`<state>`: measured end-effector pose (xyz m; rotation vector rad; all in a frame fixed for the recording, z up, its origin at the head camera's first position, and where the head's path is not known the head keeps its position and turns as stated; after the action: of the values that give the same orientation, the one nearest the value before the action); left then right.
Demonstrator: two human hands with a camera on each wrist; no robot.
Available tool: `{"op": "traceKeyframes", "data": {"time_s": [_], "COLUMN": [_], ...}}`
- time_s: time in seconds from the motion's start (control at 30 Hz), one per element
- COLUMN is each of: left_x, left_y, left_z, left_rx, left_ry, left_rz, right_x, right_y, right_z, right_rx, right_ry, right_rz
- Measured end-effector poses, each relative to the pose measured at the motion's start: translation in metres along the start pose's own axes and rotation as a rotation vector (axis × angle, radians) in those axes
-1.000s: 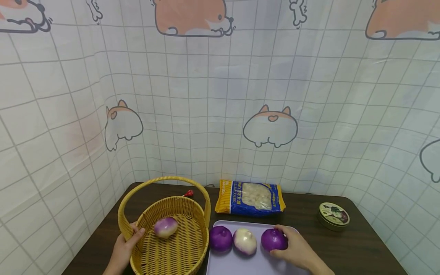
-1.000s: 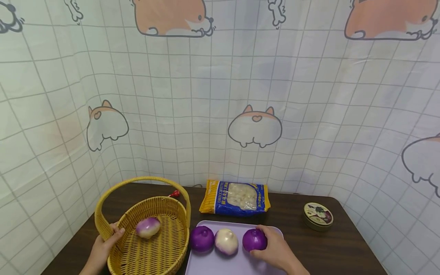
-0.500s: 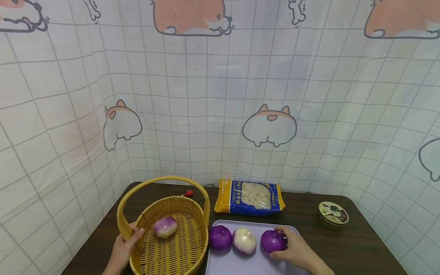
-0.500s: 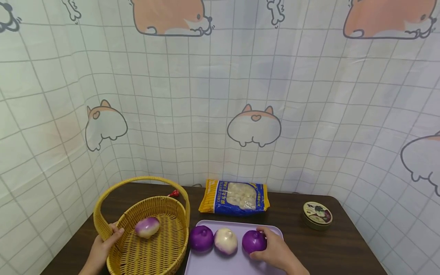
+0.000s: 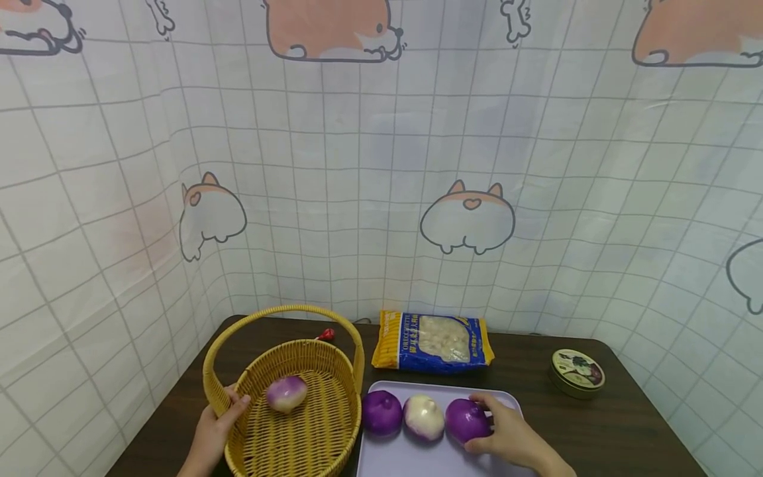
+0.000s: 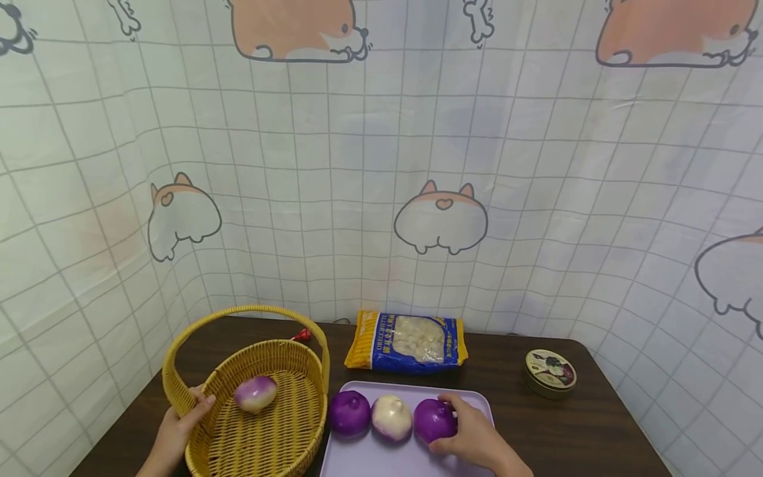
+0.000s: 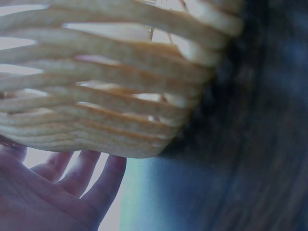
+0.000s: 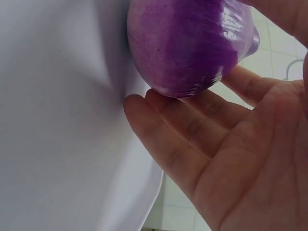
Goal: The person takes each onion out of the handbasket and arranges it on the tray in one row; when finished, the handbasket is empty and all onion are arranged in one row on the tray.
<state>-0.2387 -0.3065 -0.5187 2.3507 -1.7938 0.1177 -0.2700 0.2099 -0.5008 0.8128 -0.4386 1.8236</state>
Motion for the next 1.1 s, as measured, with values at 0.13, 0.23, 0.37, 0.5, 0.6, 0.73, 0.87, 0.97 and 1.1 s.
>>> {"op": "traceKeyframes", "data": {"time_s": [0.13, 0.23, 0.37, 0.5, 0.6, 0.73, 0.87, 0.97, 1.1], "left_x": [0.0014, 0.0021, 0.0024, 0.0026, 0.0025, 0.0021, 0.0020, 0.0018, 0.0014], "left_y": [-0.0008, -0.0010, -0.0006, 0.0008, 0.0013, 0.0010, 0.0011, 0.0014, 0.0016], "left_z": [0.0008, 0.0016, 0.0027, 0.0036, 0.0036, 0.0031, 0.0032, 0.0034, 0.0033], "left_rx": [0.010, 0.015, 0.012, 0.009, 0.007, 0.005, 0.006, 0.012, 0.022], "left_ry": [0.001, 0.002, 0.007, 0.007, 0.002, -0.003, -0.003, -0.003, -0.003], "left_rz": [0.004, 0.007, 0.005, 0.010, 0.014, 0.014, 0.013, 0.012, 0.010], "right_x": [-0.0012, -0.0019, -0.0019, -0.0012, -0.0007, -0.0004, 0.0002, 0.0004, 0.0007], "right_y": [0.0005, 0.0007, 0.0008, 0.0010, 0.0009, 0.0006, -0.0001, 0.0004, 0.0009], "right_z": [0.0014, 0.0015, 0.0014, 0.0015, 0.0015, 0.0024, 0.0034, 0.0034, 0.0030], "right_rx": [0.011, 0.012, 0.011, 0.007, 0.001, -0.013, -0.015, -0.019, -0.028], "right_ry": [-0.003, -0.009, -0.012, -0.007, 0.003, 0.013, 0.009, 0.006, 0.013], "right_rz": [0.007, 0.008, 0.013, 0.026, 0.033, 0.042, 0.046, 0.049, 0.058]}}
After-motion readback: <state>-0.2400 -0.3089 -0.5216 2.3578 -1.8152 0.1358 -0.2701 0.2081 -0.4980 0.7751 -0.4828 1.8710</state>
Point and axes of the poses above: each hand's wrist, its own y-axis towards the middle knuckle, its own x-axis out of the back of the hand, z = x × y, the point moved 1 cm from there along y, towards the middle knuckle, and after that the axes turned 1 degree about -z, right-handed, at the moved point
